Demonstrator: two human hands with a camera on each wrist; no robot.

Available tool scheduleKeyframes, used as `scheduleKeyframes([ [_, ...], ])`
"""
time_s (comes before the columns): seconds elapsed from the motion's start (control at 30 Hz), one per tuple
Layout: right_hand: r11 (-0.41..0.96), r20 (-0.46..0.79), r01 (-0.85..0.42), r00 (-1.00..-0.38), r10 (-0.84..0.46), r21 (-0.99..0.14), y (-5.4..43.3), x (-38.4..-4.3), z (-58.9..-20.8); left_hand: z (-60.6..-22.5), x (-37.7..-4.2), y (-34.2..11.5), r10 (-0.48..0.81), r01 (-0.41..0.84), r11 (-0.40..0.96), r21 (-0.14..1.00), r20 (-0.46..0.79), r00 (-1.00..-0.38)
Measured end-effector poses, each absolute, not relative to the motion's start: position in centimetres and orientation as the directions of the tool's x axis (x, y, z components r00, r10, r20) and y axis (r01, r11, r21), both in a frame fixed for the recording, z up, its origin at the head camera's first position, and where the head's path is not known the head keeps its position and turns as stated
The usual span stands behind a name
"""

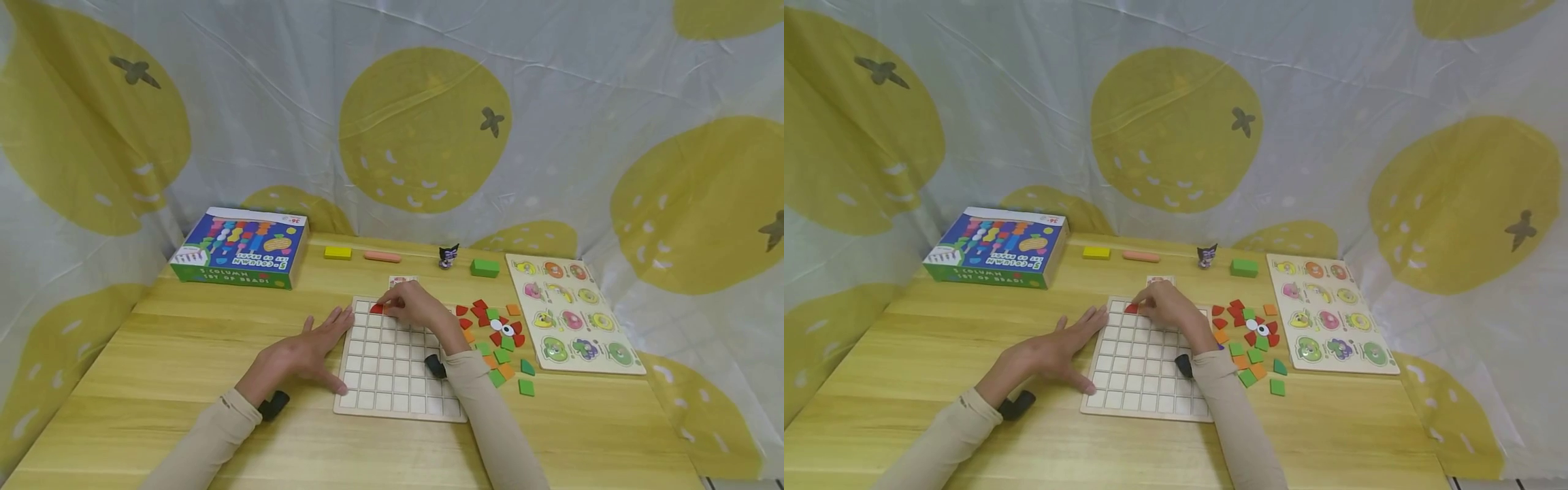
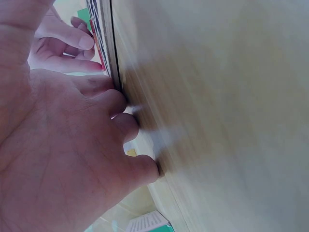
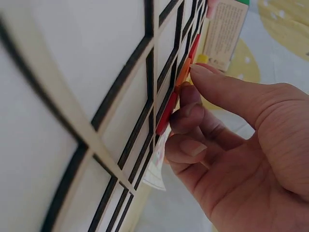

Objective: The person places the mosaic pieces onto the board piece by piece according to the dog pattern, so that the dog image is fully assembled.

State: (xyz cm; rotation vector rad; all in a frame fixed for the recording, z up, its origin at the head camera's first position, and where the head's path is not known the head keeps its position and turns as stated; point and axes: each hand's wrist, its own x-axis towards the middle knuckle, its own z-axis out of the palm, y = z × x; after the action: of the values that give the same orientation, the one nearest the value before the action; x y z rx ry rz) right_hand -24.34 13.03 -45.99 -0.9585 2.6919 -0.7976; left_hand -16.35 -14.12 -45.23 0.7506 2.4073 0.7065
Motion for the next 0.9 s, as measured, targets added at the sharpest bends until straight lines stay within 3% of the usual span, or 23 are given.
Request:
scheduleKeyframes([
  [0.27,0.568,0.096,-0.528,-0.780,-0.619,-0.631,16.0,-23.9,-45.0,-45.2,-16.4,-14.0,0.627,0.352,0.708,0.613,-0.315,-0.712],
  [0.47,0.571,0.165,-0.452,-0.860,-0.483,-0.685,21.7,-23.2,-44.8,-45.3,-16.4,-13.9,0.628,0.347,0.703,0.621,-0.313,-0.713],
  [0.63,0.598,0.177,-0.374,-0.915,-0.362,-0.709,25.9,-22.6,-45.6,-45.3,-16.3,-13.9,0.630,0.344,0.700,0.626,-0.314,-0.711],
  [0.9,0.632,0.110,-0.300,-0.940,-0.322,-0.714,29.1,-22.6,-46.8,-45.3,-16.4,-14.0,0.624,0.340,0.702,0.626,-0.310,-0.717],
])
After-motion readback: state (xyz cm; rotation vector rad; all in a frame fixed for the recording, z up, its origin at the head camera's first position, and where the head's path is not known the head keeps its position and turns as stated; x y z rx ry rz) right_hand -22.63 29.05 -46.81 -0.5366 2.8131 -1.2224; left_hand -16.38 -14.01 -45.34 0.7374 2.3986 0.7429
